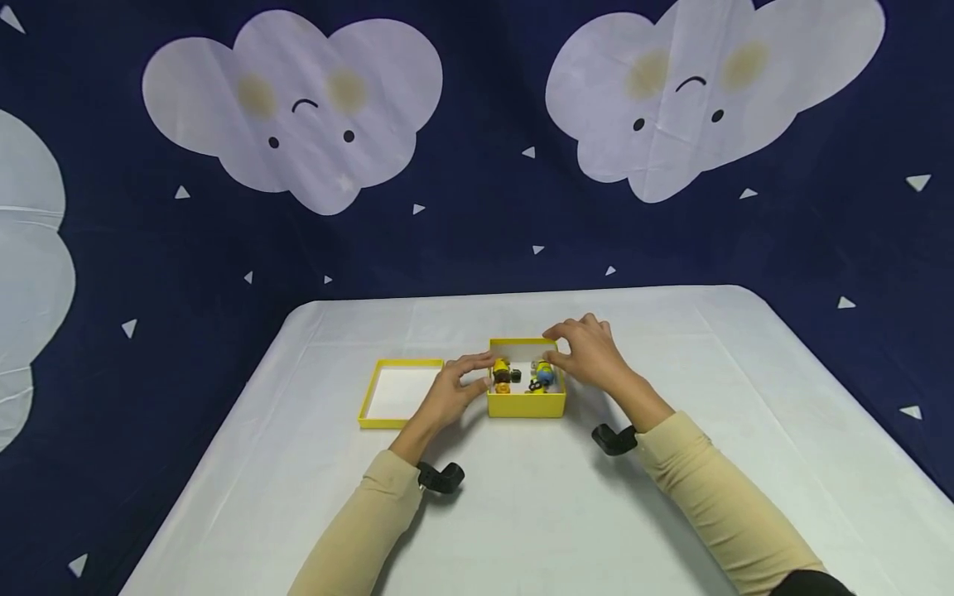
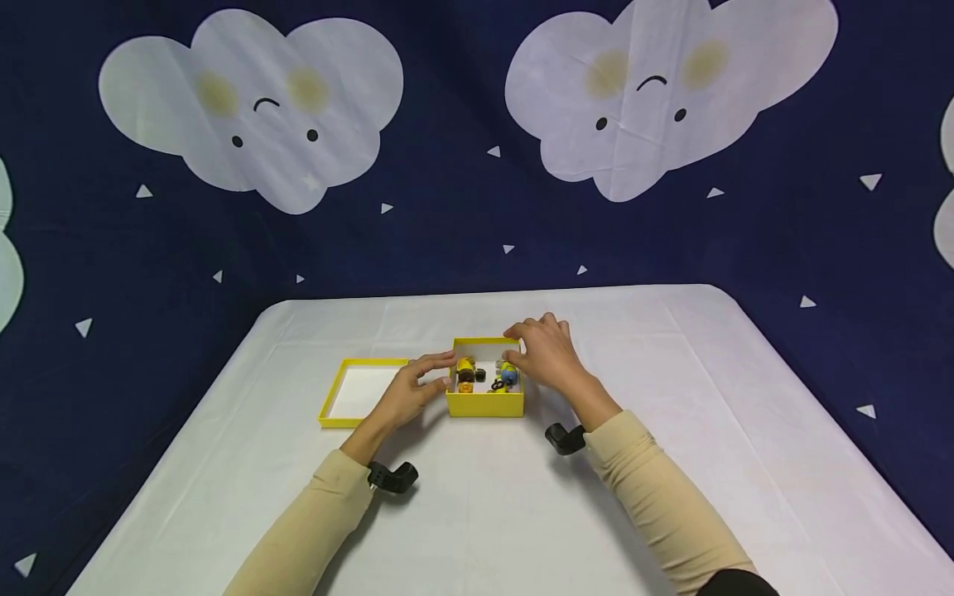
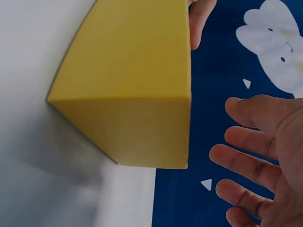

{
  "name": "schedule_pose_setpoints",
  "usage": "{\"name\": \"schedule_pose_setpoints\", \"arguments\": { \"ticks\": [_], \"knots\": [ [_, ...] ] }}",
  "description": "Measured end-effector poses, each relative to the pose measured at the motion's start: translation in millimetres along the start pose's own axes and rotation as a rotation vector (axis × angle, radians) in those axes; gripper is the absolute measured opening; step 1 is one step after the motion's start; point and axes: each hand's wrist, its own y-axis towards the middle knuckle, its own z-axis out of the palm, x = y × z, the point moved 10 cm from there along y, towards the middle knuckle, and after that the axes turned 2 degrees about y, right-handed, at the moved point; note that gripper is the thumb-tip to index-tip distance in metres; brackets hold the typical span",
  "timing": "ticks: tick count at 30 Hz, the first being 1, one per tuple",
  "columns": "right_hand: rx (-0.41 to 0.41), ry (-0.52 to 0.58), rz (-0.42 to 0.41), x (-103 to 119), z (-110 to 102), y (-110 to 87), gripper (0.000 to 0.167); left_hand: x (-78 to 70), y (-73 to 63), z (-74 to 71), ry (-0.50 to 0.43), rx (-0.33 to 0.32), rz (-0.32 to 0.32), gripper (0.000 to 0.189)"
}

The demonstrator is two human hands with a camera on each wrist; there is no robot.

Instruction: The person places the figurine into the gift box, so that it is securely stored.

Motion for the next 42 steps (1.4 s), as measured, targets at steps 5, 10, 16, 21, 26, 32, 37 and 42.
{"name": "schedule_pose_setpoints", "arguments": {
  "ticks": [5, 10, 16, 21, 26, 32, 37, 42],
  "knots": [
    [-0.024, 0.066, 0.001, 4, -4, -7.2, 0.035, -2.7, -2.4, -4.7, 0.017, -0.014, -0.020, 0.037],
    [-0.047, 0.133, 0.000, 10, -6, -14.7, 0.037, -8.8, -6.4, -12.6, 0.045, -0.037, -0.024, 0.040],
    [-0.053, 0.250, 0.001, 15, -4, -26.1, 0.037, -12.0, -17.7, -24.1, 0.088, -0.061, -0.042, 0.044],
    [-0.030, 0.327, 0.016, 21, 5, -35.1, 0.036, -10.4, -30.1, -34.1, 0.095, -0.081, -0.053, 0.044],
    [-0.033, 0.359, 0.006, 33, 10, -42.6, 0.041, -7.9, -41.0, -45.3, 0.075, -0.092, -0.071, 0.046],
    [-0.048, 0.368, -0.038, 50, 16, -46.6, 0.045, -5.8, -52.6, -59.3, 0.062, -0.088, -0.096, 0.048],
    [-0.082, 0.387, -0.101, 67, 21, -48.3, 0.045, -5.0, -61.1, -71.1, 0.046, -0.085, -0.095, 0.051],
    [-0.111, 0.428, -0.138, 82, 26, -50.8, 0.045, 0.1, -68.8, -84.3, 0.056, -0.091, -0.134, 0.053]
  ]
}}
